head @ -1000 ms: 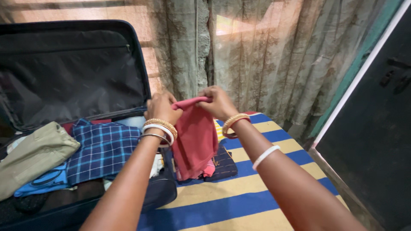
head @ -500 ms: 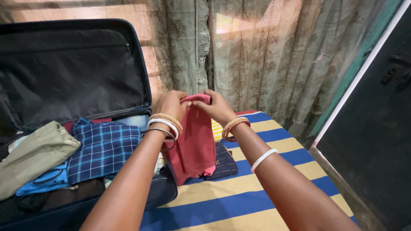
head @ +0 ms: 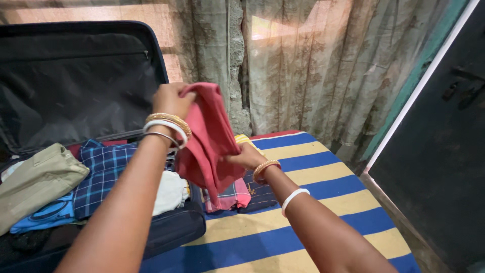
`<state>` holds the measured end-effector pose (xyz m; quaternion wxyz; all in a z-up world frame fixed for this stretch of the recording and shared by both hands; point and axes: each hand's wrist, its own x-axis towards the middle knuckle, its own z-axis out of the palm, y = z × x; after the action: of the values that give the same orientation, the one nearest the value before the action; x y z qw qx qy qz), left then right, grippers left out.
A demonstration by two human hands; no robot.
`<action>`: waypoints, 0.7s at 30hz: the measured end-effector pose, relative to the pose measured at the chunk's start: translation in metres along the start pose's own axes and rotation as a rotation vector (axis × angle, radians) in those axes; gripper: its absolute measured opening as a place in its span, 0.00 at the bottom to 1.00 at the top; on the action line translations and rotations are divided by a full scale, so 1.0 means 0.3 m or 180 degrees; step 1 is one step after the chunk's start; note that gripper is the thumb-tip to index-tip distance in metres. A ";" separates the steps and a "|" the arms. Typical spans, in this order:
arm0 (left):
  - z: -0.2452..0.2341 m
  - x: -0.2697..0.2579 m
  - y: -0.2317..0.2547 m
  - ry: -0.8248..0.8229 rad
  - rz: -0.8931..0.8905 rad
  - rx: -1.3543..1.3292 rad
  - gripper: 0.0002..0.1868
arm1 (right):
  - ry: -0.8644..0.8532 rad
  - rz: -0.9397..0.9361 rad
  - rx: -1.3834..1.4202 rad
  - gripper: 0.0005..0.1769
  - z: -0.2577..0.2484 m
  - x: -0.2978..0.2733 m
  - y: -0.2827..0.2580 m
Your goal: The person opens a suitcase, removes various items of clothing, and folds them on a bed. The person folds a striped shirt, a solid-colored top, and a checkered garment, then places them in a neat row on the bed surface.
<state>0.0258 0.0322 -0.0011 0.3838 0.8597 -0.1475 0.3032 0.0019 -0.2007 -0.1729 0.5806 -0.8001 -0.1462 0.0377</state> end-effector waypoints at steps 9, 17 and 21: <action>-0.124 -0.112 -0.250 0.0359 -0.1229 -0.0450 0.11 | 0.0027 0.0339 0.0590 0.18 -0.068 -0.001 0.104; 0.077 -0.176 -0.603 -0.0190 -0.1217 0.0439 0.20 | 0.0595 0.0397 -0.0722 0.17 -0.141 0.045 0.057; 0.236 -0.188 -0.630 -0.0738 -0.1079 -0.0142 0.20 | 0.0814 0.0740 -0.0664 0.18 -0.124 0.091 0.039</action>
<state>0.1028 0.1054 -0.1816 0.4287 0.8926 -0.0506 0.1300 0.0387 -0.2306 -0.1688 0.5000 -0.8657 0.0189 -0.0128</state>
